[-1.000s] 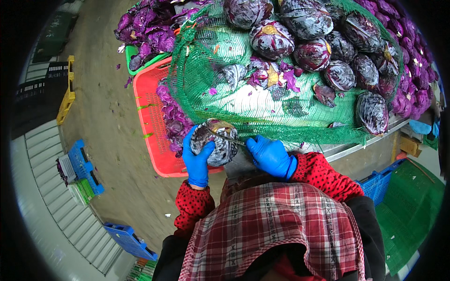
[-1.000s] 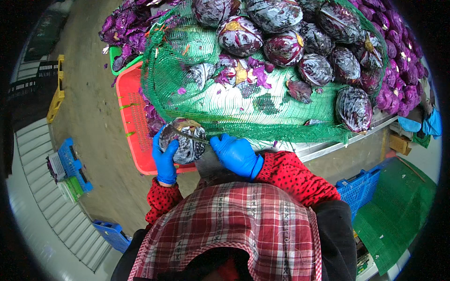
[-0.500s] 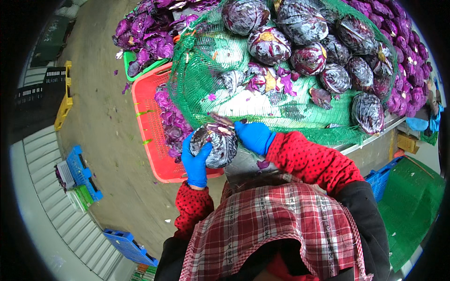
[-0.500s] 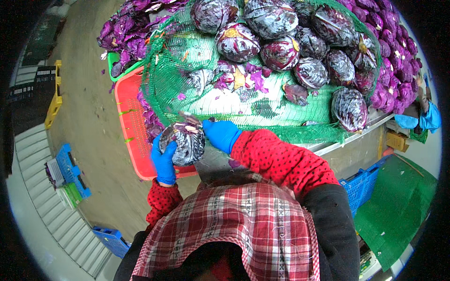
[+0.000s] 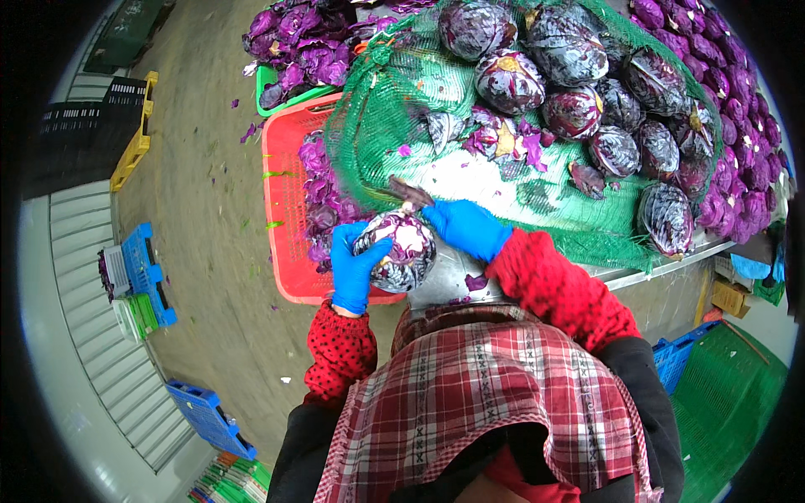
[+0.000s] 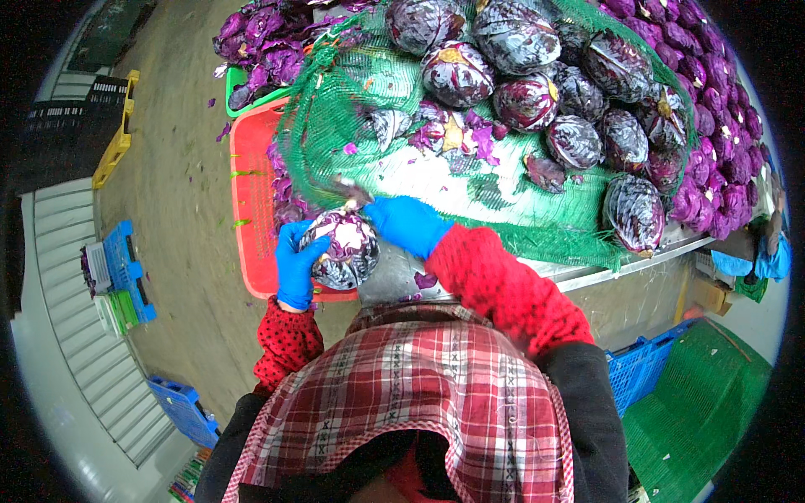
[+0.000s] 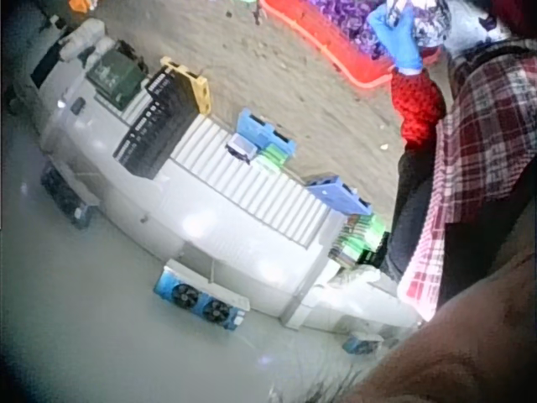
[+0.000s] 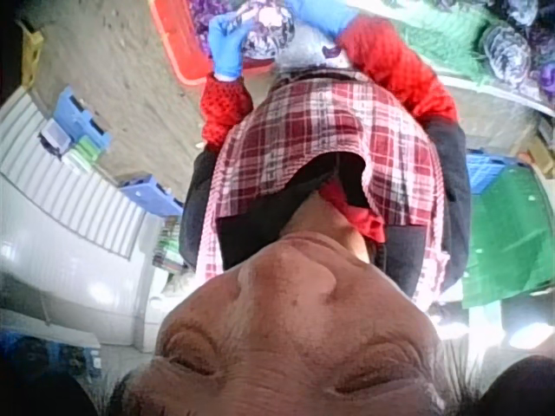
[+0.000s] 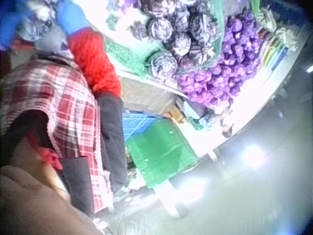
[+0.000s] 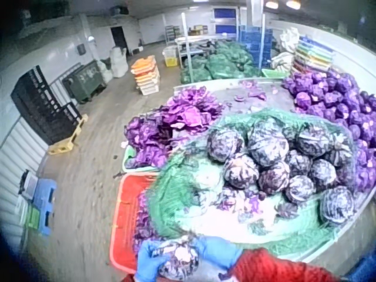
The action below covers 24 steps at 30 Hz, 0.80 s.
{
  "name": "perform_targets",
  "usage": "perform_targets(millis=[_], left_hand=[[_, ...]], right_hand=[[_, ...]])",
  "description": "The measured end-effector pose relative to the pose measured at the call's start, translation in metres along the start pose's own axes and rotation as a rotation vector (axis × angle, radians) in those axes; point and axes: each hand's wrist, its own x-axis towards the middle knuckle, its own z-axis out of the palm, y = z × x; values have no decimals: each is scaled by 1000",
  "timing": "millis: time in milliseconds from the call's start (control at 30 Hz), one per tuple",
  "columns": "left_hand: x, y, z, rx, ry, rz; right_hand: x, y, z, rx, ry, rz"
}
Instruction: The person trims the outer leaves and core of red cabbages using a knife at a table, places the trimmed heads into a bin, and then carries the bin to another location to empty it into a larger crate.
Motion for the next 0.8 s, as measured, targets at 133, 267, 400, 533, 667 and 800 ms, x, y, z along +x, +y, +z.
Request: perform_targets(millis=[133,267,400,533,667,800], left_hand=[[-25,-25,-5,-177,-20,175],[-30,-29,13,-637,218,148],[-25,-7,25,-417,93,124],[-29,3,32,-312,11,33],[-14,-3,38,-191,45,43],[-6,-16,39,142,59,236]], right_hand=[[41,10,6,53,104,14],[41,-40,-28,206,201,-60],[-11,4,-20,-135,129,-131],[-43,-28,-9,-185,304,-312],[-42,-22,-9,-348,256,-419],[-37,-23,-15,-471,258,-383]])
